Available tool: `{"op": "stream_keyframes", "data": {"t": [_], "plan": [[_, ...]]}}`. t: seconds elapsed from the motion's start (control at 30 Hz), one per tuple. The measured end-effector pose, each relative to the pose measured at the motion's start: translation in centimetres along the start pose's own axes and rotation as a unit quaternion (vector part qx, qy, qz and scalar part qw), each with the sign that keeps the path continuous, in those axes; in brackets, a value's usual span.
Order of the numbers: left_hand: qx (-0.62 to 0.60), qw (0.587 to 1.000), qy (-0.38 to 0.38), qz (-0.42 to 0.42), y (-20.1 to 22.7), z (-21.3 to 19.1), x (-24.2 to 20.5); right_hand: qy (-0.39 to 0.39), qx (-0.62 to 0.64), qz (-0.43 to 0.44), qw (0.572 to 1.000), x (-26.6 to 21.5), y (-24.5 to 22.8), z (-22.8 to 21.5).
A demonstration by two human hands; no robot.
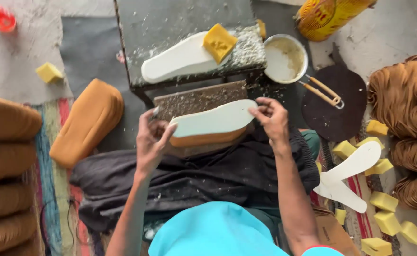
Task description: The person sits on the floor and repeatedly applies adhesive to white shoe insoles using a yellow sponge, then presses them onto brown shoe soles. The person handles the insoles and soles one at a time, stacking the finished pairs to the left.
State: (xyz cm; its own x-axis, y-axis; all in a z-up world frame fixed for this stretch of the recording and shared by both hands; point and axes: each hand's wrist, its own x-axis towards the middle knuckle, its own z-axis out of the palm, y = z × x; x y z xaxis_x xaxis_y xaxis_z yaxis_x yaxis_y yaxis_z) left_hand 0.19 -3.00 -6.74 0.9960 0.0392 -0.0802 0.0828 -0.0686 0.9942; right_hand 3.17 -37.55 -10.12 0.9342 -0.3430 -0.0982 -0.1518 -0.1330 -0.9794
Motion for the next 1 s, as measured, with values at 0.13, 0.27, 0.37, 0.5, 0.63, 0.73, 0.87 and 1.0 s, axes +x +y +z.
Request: {"op": "stream_keyframes", "data": {"t": [0.13,0.27,0.37,0.5,0.63,0.73,0.87,1.0], "plan": [[-0.033,0.998,0.009,-0.044,-4.4,-1.7,1.0,-0.06,-0.035,0.041,0.997,0.9,-0.3,0.8],[0.015,0.999,-0.004,-0.043,-5.7,-0.3,0.5,-0.059,-0.11,0.023,0.992,1.0,2.3,1.3],[0.093,0.993,-0.007,-0.07,-13.1,-0.2,1.5,-0.061,-0.178,-0.042,0.981,3.1,9.9,1.8],[0.083,0.996,0.01,-0.042,-16.0,-0.1,2.3,-0.062,-0.191,-0.09,0.975,1.7,12.3,2.6],[0.069,0.995,0.008,-0.065,-18.0,-0.4,2.2,-0.066,-0.298,-0.182,0.935,0.0,9.9,3.7],[0.065,0.995,0.011,-0.073,-18.4,-0.5,2.4,-0.109,-0.408,-0.234,0.876,-1.5,8.7,4.2],[0.07,0.995,0.024,-0.073,-17.4,-0.2,2.4,-0.232,-0.51,-0.233,0.795,-3.0,5.6,4.7],[0.058,0.995,0.033,-0.07,-17.4,0.2,2.4,-0.306,-0.561,-0.195,0.744,-4.1,5.3,5.4]]}}
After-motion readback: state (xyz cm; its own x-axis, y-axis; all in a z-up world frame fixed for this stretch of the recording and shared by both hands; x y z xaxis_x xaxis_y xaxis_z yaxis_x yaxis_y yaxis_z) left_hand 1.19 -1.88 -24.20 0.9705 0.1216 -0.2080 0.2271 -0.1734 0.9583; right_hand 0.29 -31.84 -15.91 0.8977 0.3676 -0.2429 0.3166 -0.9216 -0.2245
